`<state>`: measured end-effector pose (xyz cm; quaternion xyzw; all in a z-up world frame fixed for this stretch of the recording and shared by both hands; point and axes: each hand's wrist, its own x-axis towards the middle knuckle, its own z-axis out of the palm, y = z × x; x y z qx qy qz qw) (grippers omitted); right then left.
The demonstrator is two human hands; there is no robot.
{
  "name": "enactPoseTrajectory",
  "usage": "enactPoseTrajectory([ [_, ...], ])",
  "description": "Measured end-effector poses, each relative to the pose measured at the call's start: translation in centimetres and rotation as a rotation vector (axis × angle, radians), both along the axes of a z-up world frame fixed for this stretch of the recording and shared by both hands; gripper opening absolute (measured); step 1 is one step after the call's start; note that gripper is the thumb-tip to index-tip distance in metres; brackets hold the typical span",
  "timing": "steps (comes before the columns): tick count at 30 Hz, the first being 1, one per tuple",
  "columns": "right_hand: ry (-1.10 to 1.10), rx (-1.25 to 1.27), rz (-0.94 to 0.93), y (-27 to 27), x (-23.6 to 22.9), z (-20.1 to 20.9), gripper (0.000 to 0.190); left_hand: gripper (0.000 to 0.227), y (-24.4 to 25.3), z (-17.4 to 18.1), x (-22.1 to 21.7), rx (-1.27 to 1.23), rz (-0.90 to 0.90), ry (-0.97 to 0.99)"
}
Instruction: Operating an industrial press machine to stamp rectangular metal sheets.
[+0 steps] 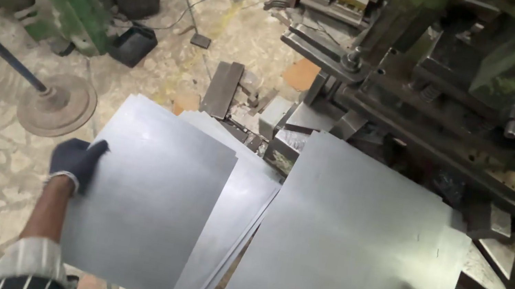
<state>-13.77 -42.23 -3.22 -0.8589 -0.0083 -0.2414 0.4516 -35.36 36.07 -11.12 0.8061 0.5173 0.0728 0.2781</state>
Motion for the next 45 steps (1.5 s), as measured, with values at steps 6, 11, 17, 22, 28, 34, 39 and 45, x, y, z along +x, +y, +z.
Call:
enactPoseTrajectory([
  [6,0.433,0.458,0.553,10.8,2.4,3.2,0.036,0.042,-3.1,8.3,3.8,-0.206,0.038,-0.39],
  [11,0.804,0.323,0.758,24.6,-2.6,9.2,0.062,0.038,-8.8,10.9,9.1,-0.492,0.05,-0.552],
  [17,0.727,0.693,0.509,22.3,-4.0,6.6,0.082,0.044,-19.0,14.1,13.6,-0.744,-0.069,-0.491],
  [22,0.43,0.579,0.275,11.5,-1.0,5.3,0.035,0.043,-26.5,11.8,16.4,-1.315,-0.444,-0.715],
  [28,0.438,0.847,0.306,4.5,2.9,8.4,0.06,0.046,-36.0,15.7,19.8,-1.304,-0.482,-0.579],
  [34,0.437,0.705,0.2,-2.0,14.2,-0.4,0.044,0.076,-36.7,11.6,29.1,-1.054,-0.506,-0.537],
  [39,0.344,0.719,0.286,0.2,16.5,2.6,0.02,0.082,-35.8,13.8,34.4,-0.642,-0.604,-0.264],
  [45,0.45,0.808,0.186,4.2,17.0,8.2,0.023,0.06,-35.0,12.3,37.5,-0.833,-0.426,-0.469],
])
